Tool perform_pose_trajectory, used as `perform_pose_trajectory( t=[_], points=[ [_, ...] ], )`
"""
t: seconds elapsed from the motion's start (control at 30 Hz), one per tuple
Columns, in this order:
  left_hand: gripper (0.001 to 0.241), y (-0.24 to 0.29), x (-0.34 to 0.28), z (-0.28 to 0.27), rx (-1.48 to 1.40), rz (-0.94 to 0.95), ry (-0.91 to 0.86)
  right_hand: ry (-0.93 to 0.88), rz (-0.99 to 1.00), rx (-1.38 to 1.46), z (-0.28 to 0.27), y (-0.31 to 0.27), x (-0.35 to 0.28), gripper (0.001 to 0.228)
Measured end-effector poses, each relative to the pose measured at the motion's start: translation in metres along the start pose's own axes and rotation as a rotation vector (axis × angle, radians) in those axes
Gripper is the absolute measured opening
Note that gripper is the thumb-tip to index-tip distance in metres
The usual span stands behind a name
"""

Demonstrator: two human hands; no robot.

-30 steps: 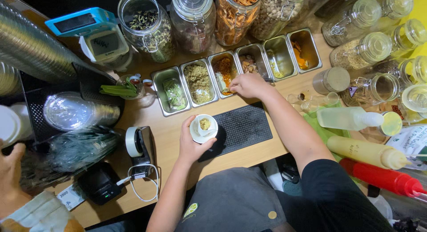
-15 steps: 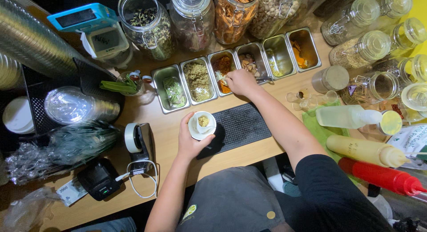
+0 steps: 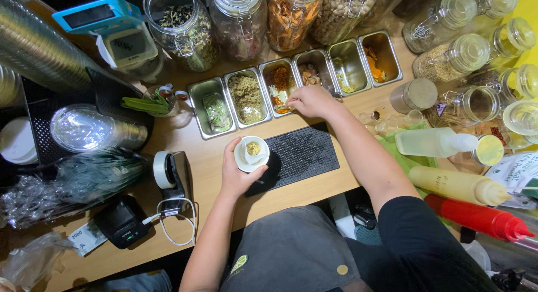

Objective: The person adds multiple powdered ingredients and small items to a cup using a spoon and tongs, trims a component with scissors, and pours liquid from several bottles into the cup.

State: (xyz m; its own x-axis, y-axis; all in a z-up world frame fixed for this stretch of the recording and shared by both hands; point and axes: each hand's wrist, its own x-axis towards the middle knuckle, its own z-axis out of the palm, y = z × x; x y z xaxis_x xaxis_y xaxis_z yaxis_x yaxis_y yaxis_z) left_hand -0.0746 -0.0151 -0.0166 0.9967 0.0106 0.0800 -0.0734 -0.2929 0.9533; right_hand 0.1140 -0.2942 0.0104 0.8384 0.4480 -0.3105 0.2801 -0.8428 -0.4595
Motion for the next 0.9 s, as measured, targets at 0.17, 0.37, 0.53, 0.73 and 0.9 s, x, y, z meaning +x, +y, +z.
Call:
perform_pose_trajectory(
  t=[0.17,0.37,0.53,0.73,0.9],
  points=[
    [0.1,0.0,0.0,0.0,-0.003,0.01,-0.008,0.027,-0.049,-0.022,0.016,-0.006,-0.003,0.024],
    [0.105,0.007,-0.001,-0.003,0.08,0.09,-0.009,0.28,0.02,0.243,0.039,0.029,0.02,0.025],
    [0.099,0.009,-0.004,-0.009,0.138,0.153,0.004,0.391,0.231,0.87,0.048,0.045,0.011,0.024],
    [0.091,0.008,-0.007,-0.004,0.129,0.132,0.041,0.532,0.226,1.303,0.049,0.033,-0.017,0.027],
    [0.091,0.0,-0.008,0.002,0.087,0.163,0.08,0.495,0.062,1.594,0.061,-0.012,-0.054,0.027]
  ],
)
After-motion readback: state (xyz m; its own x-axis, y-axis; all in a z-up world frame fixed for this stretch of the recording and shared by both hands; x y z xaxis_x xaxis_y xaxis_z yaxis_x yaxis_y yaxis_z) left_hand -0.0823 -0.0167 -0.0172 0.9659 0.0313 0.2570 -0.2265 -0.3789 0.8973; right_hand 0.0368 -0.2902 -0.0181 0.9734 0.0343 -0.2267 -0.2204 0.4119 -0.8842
